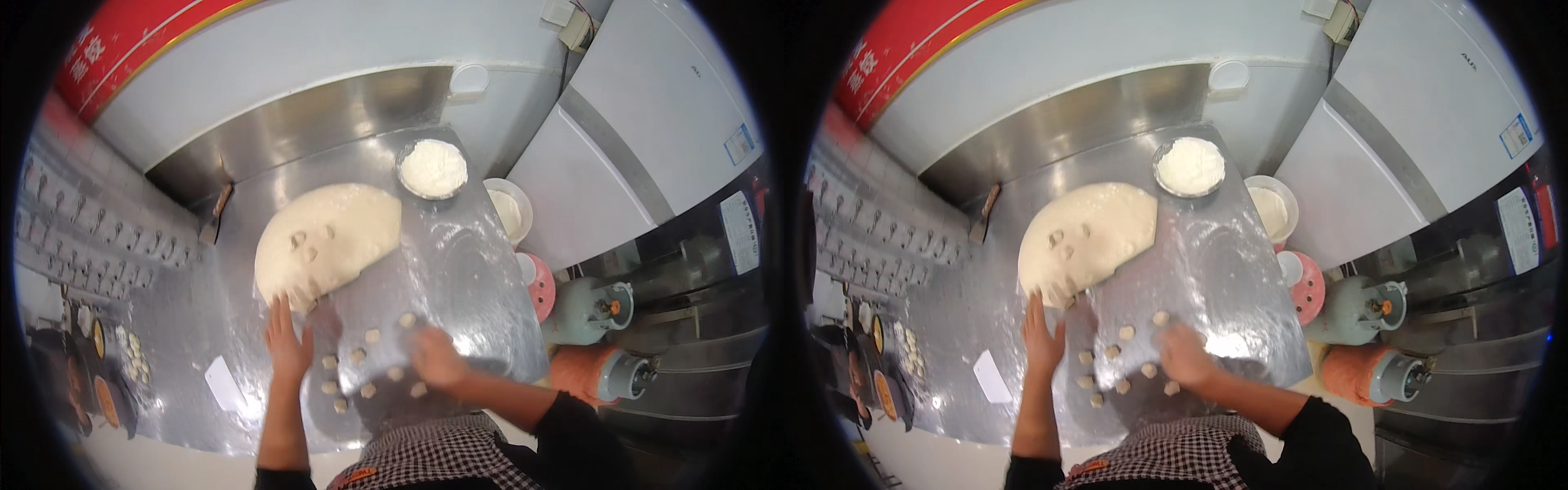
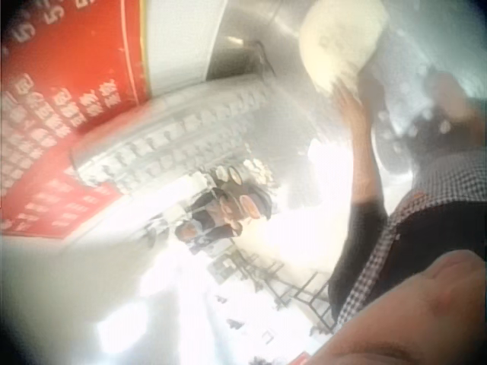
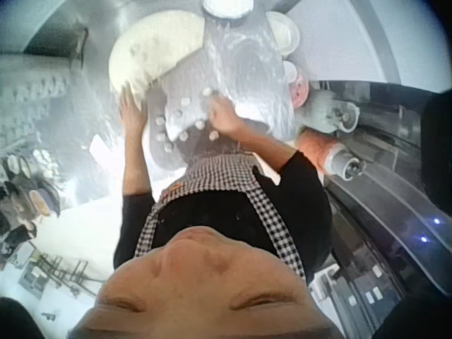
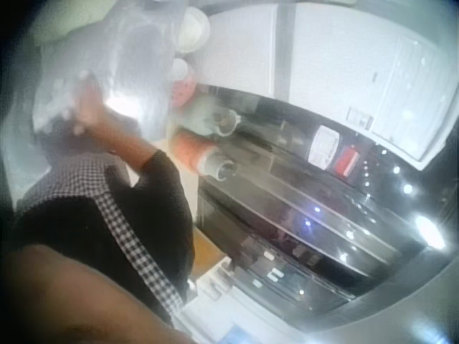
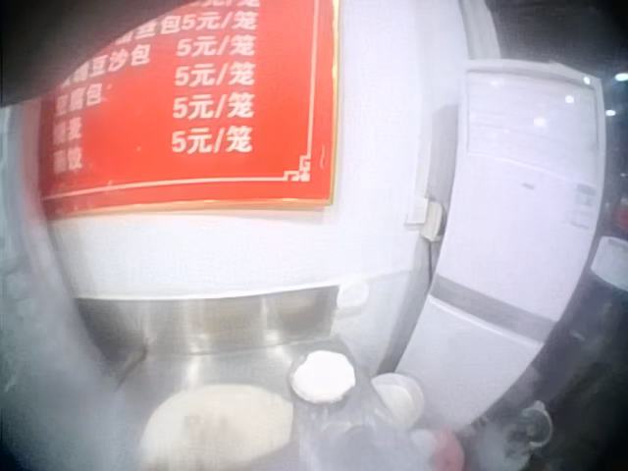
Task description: The person rolls a large dough mass into a rope, cuts it into small pieces, and shapes them into balls. They then flatten each piece, fill it with a brown mixture, and seal it into a bun. The finished buns are placed into a steamer basket.
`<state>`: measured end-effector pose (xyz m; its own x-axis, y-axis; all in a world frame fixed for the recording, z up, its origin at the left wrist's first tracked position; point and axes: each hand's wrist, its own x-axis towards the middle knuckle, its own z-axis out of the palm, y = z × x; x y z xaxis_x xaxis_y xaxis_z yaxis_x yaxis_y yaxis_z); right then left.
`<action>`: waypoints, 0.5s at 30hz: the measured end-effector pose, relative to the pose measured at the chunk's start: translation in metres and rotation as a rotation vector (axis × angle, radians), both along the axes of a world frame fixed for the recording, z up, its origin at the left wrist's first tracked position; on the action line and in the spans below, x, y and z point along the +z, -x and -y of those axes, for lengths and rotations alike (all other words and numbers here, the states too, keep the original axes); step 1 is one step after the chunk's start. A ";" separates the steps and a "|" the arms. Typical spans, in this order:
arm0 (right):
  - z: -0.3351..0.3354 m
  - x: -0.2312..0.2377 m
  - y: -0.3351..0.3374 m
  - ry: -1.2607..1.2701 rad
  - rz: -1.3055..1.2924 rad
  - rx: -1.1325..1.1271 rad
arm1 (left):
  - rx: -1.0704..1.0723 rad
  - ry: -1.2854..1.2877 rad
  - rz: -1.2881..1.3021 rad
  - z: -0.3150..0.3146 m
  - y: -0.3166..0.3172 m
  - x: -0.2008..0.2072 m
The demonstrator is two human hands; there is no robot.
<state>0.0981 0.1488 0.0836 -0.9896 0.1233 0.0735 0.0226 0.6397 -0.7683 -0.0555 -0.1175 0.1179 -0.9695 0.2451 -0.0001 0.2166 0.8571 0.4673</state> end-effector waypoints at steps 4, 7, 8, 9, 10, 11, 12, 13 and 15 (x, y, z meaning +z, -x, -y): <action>-0.127 -0.023 0.158 -0.005 -0.081 -0.302 | 0.161 -0.071 0.101 0.062 -0.088 -0.049; -0.209 -0.068 0.288 -0.256 -0.160 -0.182 | 0.300 0.059 0.201 0.102 -0.142 -0.054; -0.224 -0.085 0.319 -0.406 -0.227 -0.071 | 0.354 0.087 0.210 0.110 -0.159 -0.051; -0.232 -0.102 0.343 -0.620 -0.166 0.022 | 0.439 0.072 0.222 0.115 -0.175 -0.046; -0.239 -0.116 0.360 -0.927 -0.062 0.294 | 0.547 0.073 0.266 0.117 -0.191 -0.041; -0.237 -0.130 0.375 -0.471 0.235 0.055 | 0.638 0.073 0.274 0.118 -0.204 -0.037; -0.238 -0.141 0.381 -0.480 0.192 0.081 | 0.693 0.083 0.265 0.117 -0.217 -0.034; -0.236 -0.150 0.389 -0.488 0.218 0.009 | 0.722 0.079 0.245 0.116 -0.227 -0.033; -0.235 -0.160 0.392 -0.301 0.104 -0.030 | 0.781 0.076 0.272 0.117 -0.241 -0.036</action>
